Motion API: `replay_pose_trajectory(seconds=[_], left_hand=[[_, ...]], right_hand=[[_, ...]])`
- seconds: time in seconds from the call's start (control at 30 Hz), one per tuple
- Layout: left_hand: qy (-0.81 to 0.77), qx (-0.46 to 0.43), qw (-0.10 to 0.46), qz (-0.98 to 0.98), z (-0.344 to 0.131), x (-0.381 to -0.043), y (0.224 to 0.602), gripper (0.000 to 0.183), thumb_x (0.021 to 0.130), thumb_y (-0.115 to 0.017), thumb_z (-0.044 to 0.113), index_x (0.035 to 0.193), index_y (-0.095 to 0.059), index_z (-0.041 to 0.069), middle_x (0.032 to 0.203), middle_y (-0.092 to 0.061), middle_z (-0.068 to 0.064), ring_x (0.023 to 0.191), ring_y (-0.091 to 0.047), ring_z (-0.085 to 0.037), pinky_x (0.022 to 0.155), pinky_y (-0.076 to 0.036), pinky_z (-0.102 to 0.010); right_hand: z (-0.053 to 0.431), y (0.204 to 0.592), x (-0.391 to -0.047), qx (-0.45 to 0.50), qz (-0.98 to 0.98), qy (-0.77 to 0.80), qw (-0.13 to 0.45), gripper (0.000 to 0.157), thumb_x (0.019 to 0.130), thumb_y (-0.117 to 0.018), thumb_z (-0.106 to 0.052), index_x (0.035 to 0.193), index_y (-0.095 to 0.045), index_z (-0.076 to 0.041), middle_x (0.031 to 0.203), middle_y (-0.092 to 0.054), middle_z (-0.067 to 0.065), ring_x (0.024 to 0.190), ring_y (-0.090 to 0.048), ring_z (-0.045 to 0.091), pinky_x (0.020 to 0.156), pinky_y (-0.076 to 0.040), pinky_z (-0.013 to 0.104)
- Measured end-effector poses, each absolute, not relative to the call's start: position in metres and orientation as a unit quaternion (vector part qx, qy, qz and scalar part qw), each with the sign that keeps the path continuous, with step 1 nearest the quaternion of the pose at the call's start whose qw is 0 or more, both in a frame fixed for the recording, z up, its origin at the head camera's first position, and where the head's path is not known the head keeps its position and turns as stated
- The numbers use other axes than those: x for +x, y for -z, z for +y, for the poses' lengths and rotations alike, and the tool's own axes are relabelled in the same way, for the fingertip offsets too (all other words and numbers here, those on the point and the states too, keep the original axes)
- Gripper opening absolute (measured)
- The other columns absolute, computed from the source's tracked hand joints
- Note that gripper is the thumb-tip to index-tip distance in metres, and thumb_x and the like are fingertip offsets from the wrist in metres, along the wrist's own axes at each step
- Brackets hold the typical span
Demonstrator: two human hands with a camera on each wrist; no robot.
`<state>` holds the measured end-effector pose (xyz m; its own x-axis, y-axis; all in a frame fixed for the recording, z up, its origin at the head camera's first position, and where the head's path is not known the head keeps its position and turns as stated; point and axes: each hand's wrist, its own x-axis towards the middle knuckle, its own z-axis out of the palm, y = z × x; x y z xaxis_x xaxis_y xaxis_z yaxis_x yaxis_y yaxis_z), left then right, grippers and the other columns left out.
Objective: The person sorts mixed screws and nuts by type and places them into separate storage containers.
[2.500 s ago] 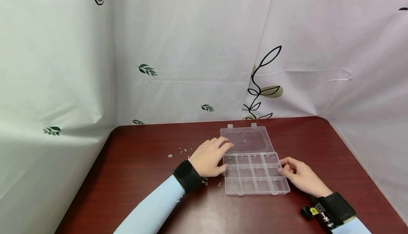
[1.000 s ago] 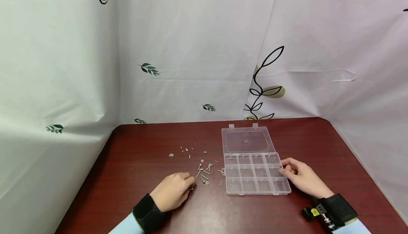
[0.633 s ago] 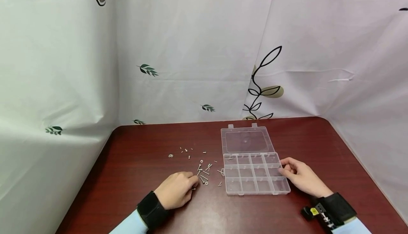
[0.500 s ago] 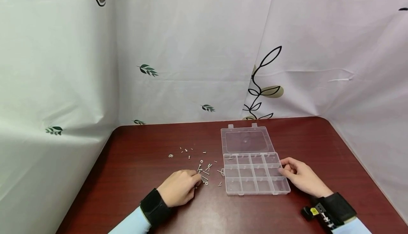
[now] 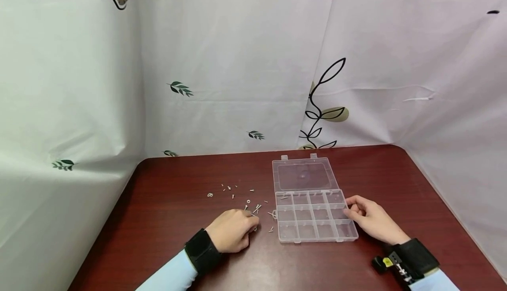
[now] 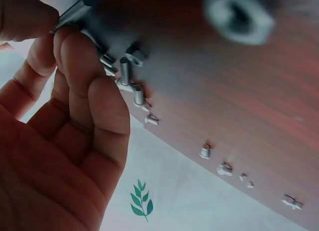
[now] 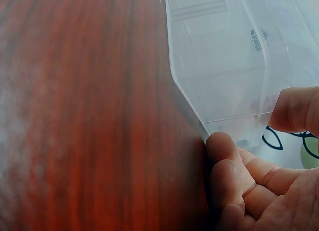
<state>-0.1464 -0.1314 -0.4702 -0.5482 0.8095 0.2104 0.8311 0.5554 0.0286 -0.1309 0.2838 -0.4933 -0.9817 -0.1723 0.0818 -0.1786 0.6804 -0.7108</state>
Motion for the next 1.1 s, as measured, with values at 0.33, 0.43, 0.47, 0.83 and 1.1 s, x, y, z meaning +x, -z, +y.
replay_pose_trajectory(seconds=[0.33,0.43,0.47,0.83,1.1], left_hand=[[0.07,-0.498,0.091,-0.859,-0.108,-0.149,0.467,0.025,0.061,-0.059,0.011,0.069,-0.04,0.024,0.065,-0.031,0.013,0.055,-0.033,-0.002,0.051,-0.028,-0.022],[0.073,-0.504,0.093,-0.855,-0.099,-0.152,0.461,0.022,0.062,-0.058,0.01,0.07,-0.043,0.024,0.065,-0.031,0.013,0.056,-0.033,-0.001,0.051,-0.028,-0.021],[0.075,-0.506,0.093,-0.854,-0.095,-0.153,0.458,0.021,0.062,-0.057,0.009,0.07,-0.043,0.024,0.066,-0.032,0.013,0.056,-0.033,-0.001,0.051,-0.028,-0.021],[0.106,-0.532,0.045,-0.839,-0.095,-0.155,0.439,0.02,0.068,-0.059,0.008,0.073,-0.047,0.024,0.07,-0.038,0.014,0.062,-0.036,0.001,0.057,-0.032,-0.016],[0.082,-0.576,0.003,-0.814,-0.137,-0.118,0.445,0.025,0.064,-0.072,0.022,0.085,-0.06,0.028,0.084,-0.046,0.018,0.076,-0.042,0.006,0.067,-0.038,-0.014]], right_hand=[[0.283,0.493,-0.128,0.096,-0.917,-0.387,0.01,0.028,0.093,-0.064,-0.032,0.107,-0.065,-0.008,0.071,-0.048,-0.005,0.059,-0.043,0.005,0.063,-0.034,0.026],[0.284,0.493,-0.128,0.092,-0.917,-0.388,0.009,0.028,0.092,-0.065,-0.033,0.107,-0.064,-0.008,0.07,-0.048,-0.005,0.059,-0.043,0.006,0.063,-0.034,0.026],[0.284,0.493,-0.128,0.091,-0.917,-0.387,0.009,0.028,0.092,-0.065,-0.033,0.107,-0.064,-0.009,0.07,-0.048,-0.005,0.059,-0.043,0.006,0.063,-0.035,0.026],[0.282,0.493,-0.13,0.093,-0.917,-0.388,0.007,0.03,0.093,-0.064,-0.033,0.107,-0.064,-0.007,0.071,-0.049,-0.005,0.061,-0.045,0.006,0.065,-0.036,0.026],[0.282,0.492,-0.131,0.093,-0.915,-0.392,0.007,0.03,0.093,-0.064,-0.033,0.108,-0.065,-0.007,0.071,-0.049,-0.005,0.061,-0.045,0.006,0.064,-0.036,0.026]])
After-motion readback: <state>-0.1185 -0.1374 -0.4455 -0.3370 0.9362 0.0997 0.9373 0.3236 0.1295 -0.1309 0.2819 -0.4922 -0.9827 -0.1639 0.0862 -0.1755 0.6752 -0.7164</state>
